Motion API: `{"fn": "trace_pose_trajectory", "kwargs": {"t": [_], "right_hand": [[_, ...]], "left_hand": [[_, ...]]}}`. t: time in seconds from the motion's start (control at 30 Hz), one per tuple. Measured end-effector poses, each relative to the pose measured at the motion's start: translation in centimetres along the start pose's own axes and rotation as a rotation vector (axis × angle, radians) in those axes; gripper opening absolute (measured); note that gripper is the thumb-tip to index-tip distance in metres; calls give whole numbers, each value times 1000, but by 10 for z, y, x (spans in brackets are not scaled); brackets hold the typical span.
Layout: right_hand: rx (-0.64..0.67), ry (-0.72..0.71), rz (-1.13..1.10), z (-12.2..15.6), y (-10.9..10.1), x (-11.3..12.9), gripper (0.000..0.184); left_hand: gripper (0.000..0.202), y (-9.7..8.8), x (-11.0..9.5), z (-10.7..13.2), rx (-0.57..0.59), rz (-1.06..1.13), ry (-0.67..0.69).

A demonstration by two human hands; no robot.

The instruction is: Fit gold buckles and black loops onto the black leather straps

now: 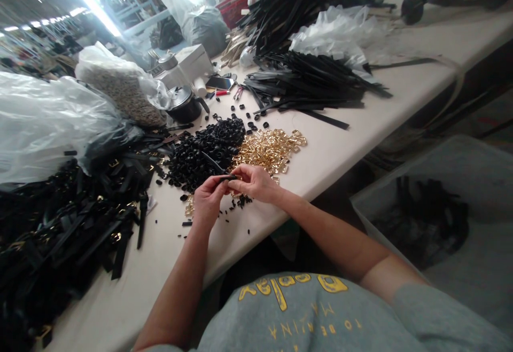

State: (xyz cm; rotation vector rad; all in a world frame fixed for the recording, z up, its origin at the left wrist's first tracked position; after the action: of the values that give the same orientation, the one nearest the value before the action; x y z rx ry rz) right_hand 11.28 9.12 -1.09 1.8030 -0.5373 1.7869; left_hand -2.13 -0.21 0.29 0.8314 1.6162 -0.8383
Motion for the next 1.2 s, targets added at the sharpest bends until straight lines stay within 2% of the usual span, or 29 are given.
{"fn": "trace_pose_trajectory", "kwargs": {"t": [0.1,0.23,0.37,0.5,0.57,0.67,0.77,0.93,1.1,1.2], "right_hand": [[-88,18,42,0,-2,4,24],[-178,-23,33,2,-3,10,17],[-77,-7,-75,5,1,14,13],[18,23,-87,8,4,15,12],[48,31,-56,8,4,14,12],[18,9,51,7,3,12,9],[-84,-56,227,6,3,12,7],[-221,-114,439,8,7,13,8],[-287,-65,499,9,8,16,7],[-294,-55,521,9,9,16,5]], "left_hand": [[30,4,-1,1,41,64,-38],[32,1,-1,-2,-18,205,-134],[37,-4,-1,-5,-12,323,-267],[36,-5,-5,-4,95,404,-283],[28,-6,-8,-4,88,431,-292],[24,-8,-11,-4,14,504,-348],[26,-6,-12,-5,-47,544,-417],[37,5,-8,-1,-69,483,-355],[36,10,-2,3,-60,401,-187],[36,11,0,3,-6,416,-162]]}}
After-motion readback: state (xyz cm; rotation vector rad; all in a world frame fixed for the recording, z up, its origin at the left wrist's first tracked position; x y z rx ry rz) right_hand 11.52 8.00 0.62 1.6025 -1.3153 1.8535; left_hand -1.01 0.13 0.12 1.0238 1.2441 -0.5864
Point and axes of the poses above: each hand's wrist, its own z-axis away from the middle knuckle, its own y-axis out of the palm, x = y × z, the point moved 1 cm from there along -z, towards the middle knuckle, and after that the axes turned 7 degrees about y, right-handed, at the moved point
